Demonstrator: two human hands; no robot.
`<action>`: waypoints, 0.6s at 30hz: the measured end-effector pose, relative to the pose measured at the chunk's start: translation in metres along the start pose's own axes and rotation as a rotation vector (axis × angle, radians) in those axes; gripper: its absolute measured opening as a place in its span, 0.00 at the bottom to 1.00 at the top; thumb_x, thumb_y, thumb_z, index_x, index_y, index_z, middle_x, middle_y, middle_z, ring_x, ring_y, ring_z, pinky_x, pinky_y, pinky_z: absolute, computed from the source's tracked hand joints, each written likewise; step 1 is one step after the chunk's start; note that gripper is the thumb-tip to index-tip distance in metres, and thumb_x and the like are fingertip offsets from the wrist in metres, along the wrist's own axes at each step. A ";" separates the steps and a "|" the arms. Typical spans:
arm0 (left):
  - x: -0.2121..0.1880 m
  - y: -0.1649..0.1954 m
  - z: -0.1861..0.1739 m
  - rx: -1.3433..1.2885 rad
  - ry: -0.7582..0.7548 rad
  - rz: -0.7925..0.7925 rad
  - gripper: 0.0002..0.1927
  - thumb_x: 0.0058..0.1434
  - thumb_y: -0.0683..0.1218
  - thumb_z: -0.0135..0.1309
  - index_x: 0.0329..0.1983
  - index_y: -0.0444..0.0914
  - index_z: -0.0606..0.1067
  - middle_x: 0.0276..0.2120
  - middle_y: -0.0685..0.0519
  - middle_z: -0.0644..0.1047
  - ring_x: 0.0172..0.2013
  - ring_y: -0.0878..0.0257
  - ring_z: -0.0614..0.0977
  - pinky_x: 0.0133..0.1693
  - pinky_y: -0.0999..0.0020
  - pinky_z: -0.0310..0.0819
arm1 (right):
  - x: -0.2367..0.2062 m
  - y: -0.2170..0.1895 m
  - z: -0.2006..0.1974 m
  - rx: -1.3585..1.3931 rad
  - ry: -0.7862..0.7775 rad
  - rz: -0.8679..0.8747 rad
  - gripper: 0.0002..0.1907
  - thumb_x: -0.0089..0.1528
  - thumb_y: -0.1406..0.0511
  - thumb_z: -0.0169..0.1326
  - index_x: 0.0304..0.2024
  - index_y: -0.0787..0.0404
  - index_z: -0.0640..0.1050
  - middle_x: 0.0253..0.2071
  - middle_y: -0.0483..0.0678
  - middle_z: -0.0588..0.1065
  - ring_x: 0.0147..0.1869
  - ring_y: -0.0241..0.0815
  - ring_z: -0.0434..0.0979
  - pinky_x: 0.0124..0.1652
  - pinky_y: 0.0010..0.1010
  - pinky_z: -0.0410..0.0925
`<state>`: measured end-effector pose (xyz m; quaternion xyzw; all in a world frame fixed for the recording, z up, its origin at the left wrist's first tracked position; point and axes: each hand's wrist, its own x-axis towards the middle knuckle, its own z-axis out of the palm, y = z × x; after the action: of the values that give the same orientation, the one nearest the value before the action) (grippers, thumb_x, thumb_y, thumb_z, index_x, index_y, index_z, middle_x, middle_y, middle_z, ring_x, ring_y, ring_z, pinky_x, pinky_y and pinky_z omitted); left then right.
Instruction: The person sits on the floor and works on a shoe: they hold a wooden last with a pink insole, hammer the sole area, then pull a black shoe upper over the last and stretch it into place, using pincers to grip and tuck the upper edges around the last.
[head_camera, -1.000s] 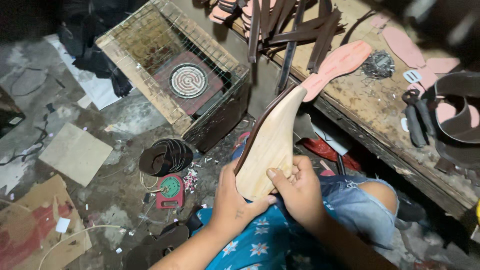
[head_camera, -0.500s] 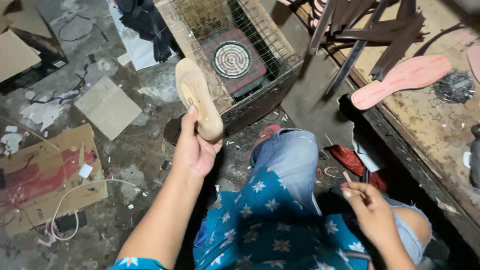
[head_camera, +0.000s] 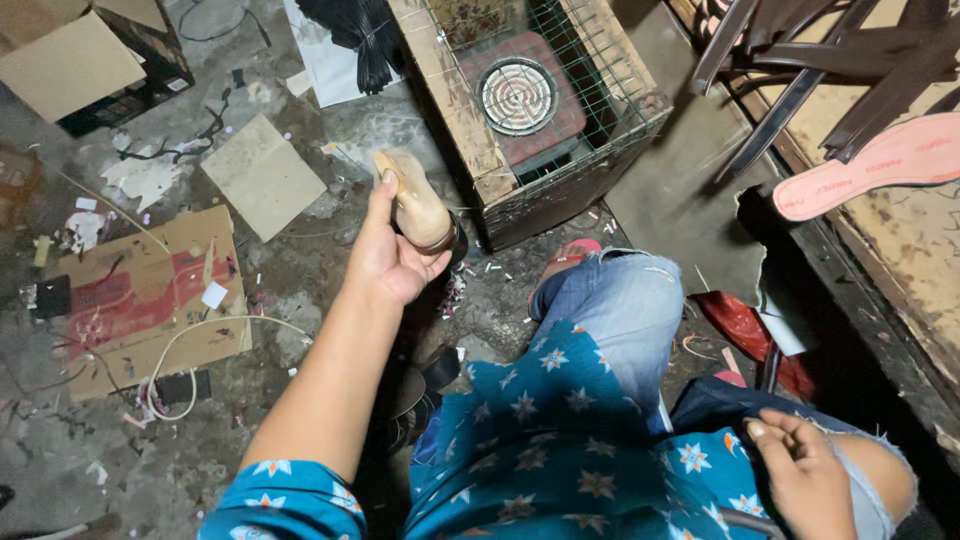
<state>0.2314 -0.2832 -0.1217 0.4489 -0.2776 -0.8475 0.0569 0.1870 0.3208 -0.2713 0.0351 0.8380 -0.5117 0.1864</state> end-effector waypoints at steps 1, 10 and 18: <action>0.002 -0.001 -0.001 -0.002 -0.001 -0.012 0.42 0.46 0.75 0.56 0.57 0.46 0.73 0.46 0.53 0.82 0.47 0.54 0.82 0.55 0.50 0.66 | -0.001 -0.001 0.001 -0.025 -0.004 0.005 0.18 0.67 0.68 0.55 0.56 0.74 0.74 0.46 0.56 0.81 0.49 0.39 0.79 0.50 0.27 0.69; -0.008 -0.010 -0.006 -0.053 -0.065 0.011 0.41 0.50 0.73 0.55 0.56 0.41 0.73 0.44 0.52 0.81 0.47 0.55 0.81 0.56 0.51 0.66 | -0.014 -0.032 0.009 -0.004 0.031 0.012 0.17 0.66 0.68 0.56 0.54 0.73 0.74 0.46 0.55 0.81 0.50 0.37 0.79 0.52 0.27 0.69; -0.073 -0.019 0.009 0.675 -0.242 0.712 0.35 0.52 0.46 0.66 0.61 0.33 0.67 0.49 0.47 0.77 0.47 0.61 0.78 0.49 0.65 0.75 | -0.069 -0.016 -0.018 -0.472 0.357 -0.160 0.14 0.64 0.65 0.65 0.45 0.69 0.78 0.28 0.54 0.76 0.34 0.38 0.78 0.46 0.27 0.70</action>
<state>0.2700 -0.2382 -0.0741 0.2184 -0.6767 -0.6844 0.1613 0.2423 0.3381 -0.2265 0.0141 0.9534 -0.3015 -0.0017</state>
